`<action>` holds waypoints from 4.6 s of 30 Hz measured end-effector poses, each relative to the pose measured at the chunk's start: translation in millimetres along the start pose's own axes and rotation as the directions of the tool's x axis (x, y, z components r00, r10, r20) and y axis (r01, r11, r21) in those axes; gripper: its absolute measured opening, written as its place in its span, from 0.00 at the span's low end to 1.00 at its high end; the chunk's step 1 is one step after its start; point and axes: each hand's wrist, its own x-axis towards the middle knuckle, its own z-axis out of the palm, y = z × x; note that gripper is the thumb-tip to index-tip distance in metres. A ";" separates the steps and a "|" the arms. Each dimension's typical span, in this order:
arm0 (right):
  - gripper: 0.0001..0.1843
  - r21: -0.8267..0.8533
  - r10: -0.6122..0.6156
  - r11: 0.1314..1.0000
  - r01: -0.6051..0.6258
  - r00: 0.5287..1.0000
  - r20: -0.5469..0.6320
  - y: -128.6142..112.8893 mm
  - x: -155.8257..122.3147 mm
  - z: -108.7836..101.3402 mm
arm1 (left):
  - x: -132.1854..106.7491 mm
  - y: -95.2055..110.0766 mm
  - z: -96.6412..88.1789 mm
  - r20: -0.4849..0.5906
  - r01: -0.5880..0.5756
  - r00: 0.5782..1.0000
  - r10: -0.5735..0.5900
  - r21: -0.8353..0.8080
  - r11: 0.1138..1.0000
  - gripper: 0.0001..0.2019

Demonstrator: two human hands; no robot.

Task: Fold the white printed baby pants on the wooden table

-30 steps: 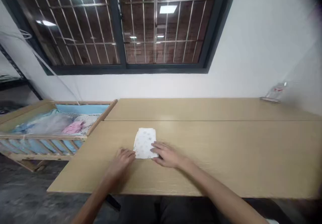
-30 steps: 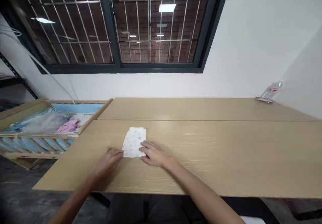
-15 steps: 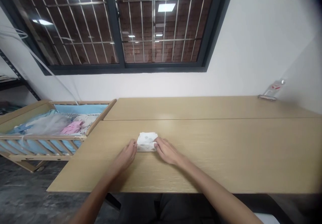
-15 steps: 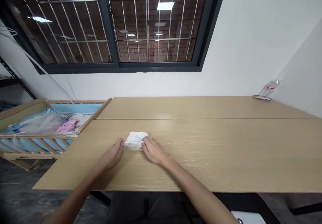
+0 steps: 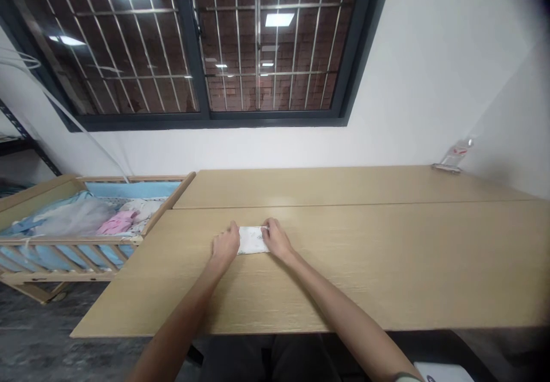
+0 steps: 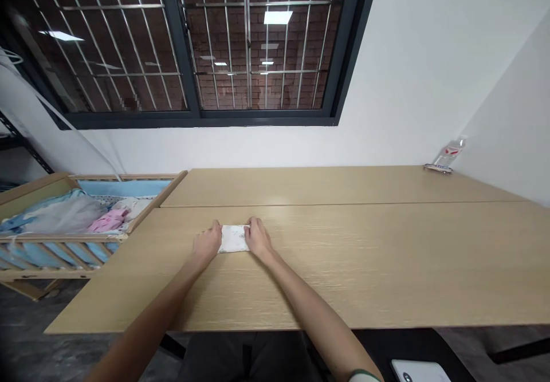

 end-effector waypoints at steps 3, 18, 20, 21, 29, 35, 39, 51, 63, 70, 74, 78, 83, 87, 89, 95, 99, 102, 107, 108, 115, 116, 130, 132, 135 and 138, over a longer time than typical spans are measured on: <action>0.06 -0.006 0.036 0.999 -0.036 0.999 0.039 6.0 1.6 3.5 | -0.6 -0.8 4.3 -0.040 0.007 0.999 -0.007 0.013 1.000 0.17; 0.35 -0.300 -0.422 0.827 0.476 0.877 0.228 -28.0 -34.5 19.2 | -22.9 9.6 26.5 -0.233 -0.508 0.859 0.456 -0.271 0.818 0.32; 0.35 -0.301 -0.397 0.829 0.471 0.876 0.274 -23.8 -34.3 21.0 | -23.7 9.1 31.9 -0.126 -0.474 0.880 0.458 -0.296 0.829 0.34; 0.34 -0.297 -0.391 0.831 0.470 0.874 0.289 -22.4 -34.0 20.3 | -23.8 7.9 33.1 -0.088 -0.452 0.890 0.447 -0.292 0.843 0.34; 0.36 -0.238 -0.266 0.909 0.342 0.916 0.300 -19.5 -39.1 -0.3 | -28.8 -16.1 40.9 -0.056 -0.361 0.933 0.356 -0.159 0.919 0.38; 0.44 -0.210 -0.162 0.949 0.235 0.934 0.318 -18.2 -38.9 -20.2 | -36.2 -34.8 36.9 -0.110 -0.230 0.970 0.218 -0.108 0.967 0.39; 0.43 -0.151 -0.311 0.923 0.353 0.919 0.243 -17.1 -35.2 -32.5 | -39.6 -39.7 12.3 -0.210 -0.364 0.918 0.337 -0.107 0.925 0.37; 0.36 -0.160 -0.352 0.904 0.397 0.902 0.252 -3.4 -22.0 -18.5 | -16.9 -32.8 2.7 -0.016 -0.449 0.890 0.456 -0.205 0.870 0.33; 0.12 0.011 -0.287 0.958 0.287 0.951 0.120 -18.8 16.5 -47.7 | -10.1 -15.0 -32.6 -0.179 -0.362 0.931 0.317 -0.356 0.862 0.15; 0.30 0.355 -0.064 0.932 -0.065 0.938 0.341 -26.3 54.1 -61.6 | -39.8 -3.5 -27.2 -0.076 -0.143 0.989 0.124 -0.672 0.726 0.17; 0.31 0.269 -0.031 0.958 -0.095 0.902 0.430 -15.4 62.9 -39.4 | -54.9 3.4 -9.7 0.038 -0.021 0.997 0.060 -0.648 0.761 0.16; 0.28 0.249 -0.013 0.962 -0.109 0.897 0.443 2.0 65.0 -7.8 | -62.1 8.8 -4.1 0.097 0.046 0.995 0.006 -0.525 0.850 0.13; 0.26 0.252 -0.024 0.963 -0.093 0.904 0.428 11.1 65.5 10.4 | -73.0 20.9 -7.7 0.129 0.073 0.991 -0.027 -0.364 0.928 0.13; 0.21 0.245 -0.050 0.968 -0.054 0.916 0.397 2.2 62.6 -2.0 | -82.8 26.6 -16.4 0.103 0.071 0.994 -0.045 -0.270 0.960 0.14; 0.20 0.224 -0.122 0.973 0.049 0.936 0.330 -7.0 56.0 -16.6 | -90.6 28.1 -20.2 -0.012 0.044 0.999 -0.047 -0.196 0.980 0.14; 0.32 0.115 -0.491 0.866 0.486 0.787 0.374 -45.1 4.4 -54.2 | -131.1 49.3 -1.5 -0.323 -0.248 0.924 0.204 -0.102 0.963 0.24; 0.32 0.196 -0.588 0.785 0.588 0.608 0.534 -60.4 -35.2 -55.0 | -147.3 63.8 19.9 -0.294 -0.253 0.929 0.226 -0.058 0.966 0.24; 0.32 0.237 -0.587 0.774 0.587 0.527 0.614 -56.6 -49.6 -50.7 | -147.4 65.1 22.9 -0.256 -0.232 0.944 0.209 -0.065 0.970 0.24; 0.30 0.197 -0.509 0.826 0.528 0.548 0.664 -31.3 -35.8 -46.1 | -144.1 63.4 17.5 -0.235 -0.224 0.950 0.205 -0.058 0.973 0.26; 0.30 0.184 -0.498 0.835 0.519 0.567 0.656 -25.2 -29.1 -45.4 | -144.0 63.5 17.2 -0.230 -0.214 0.953 0.195 -0.058 0.975 0.27; 0.33 0.089 -0.452 0.856 0.510 0.653 0.608 6.1 16.8 -38.5 | -143.8 61.9 21.1 -0.228 -0.199 0.957 0.180 -0.064 0.978 0.29; 0.33 0.070 -0.441 0.858 0.509 0.658 0.610 8.1 20.9 -36.9 | -144.0 61.9 22.0 -0.233 -0.200 0.956 0.180 -0.062 0.978 0.29; 0.35 0.177 -0.168 0.972 0.158 0.985 0.043 28.4 12.5 -31.7 | -96.2 19.8 -14.8 -0.159 0.059 0.985 -0.069 -0.068 0.996 0.22; 0.29 0.247 -0.097 0.964 0.101 0.995 -0.029 30.9 11.0 -26.5 | -84.2 14.7 -16.9 -0.071 0.104 0.992 -0.107 -0.039 0.994 0.24; 0.18 0.284 -0.082 0.956 0.078 0.997 0.004 29.1 7.9 -19.4 | -73.7 17.8 -14.8 0.022 0.099 0.995 -0.098 -0.056 0.994 0.26; 0.14 0.263 -0.084 0.963 0.056 0.992 0.099 21.0 2.5 -15.8 | -70.9 26.6 -12.9 0.028 0.068 0.997 -0.066 -0.096 0.993 0.23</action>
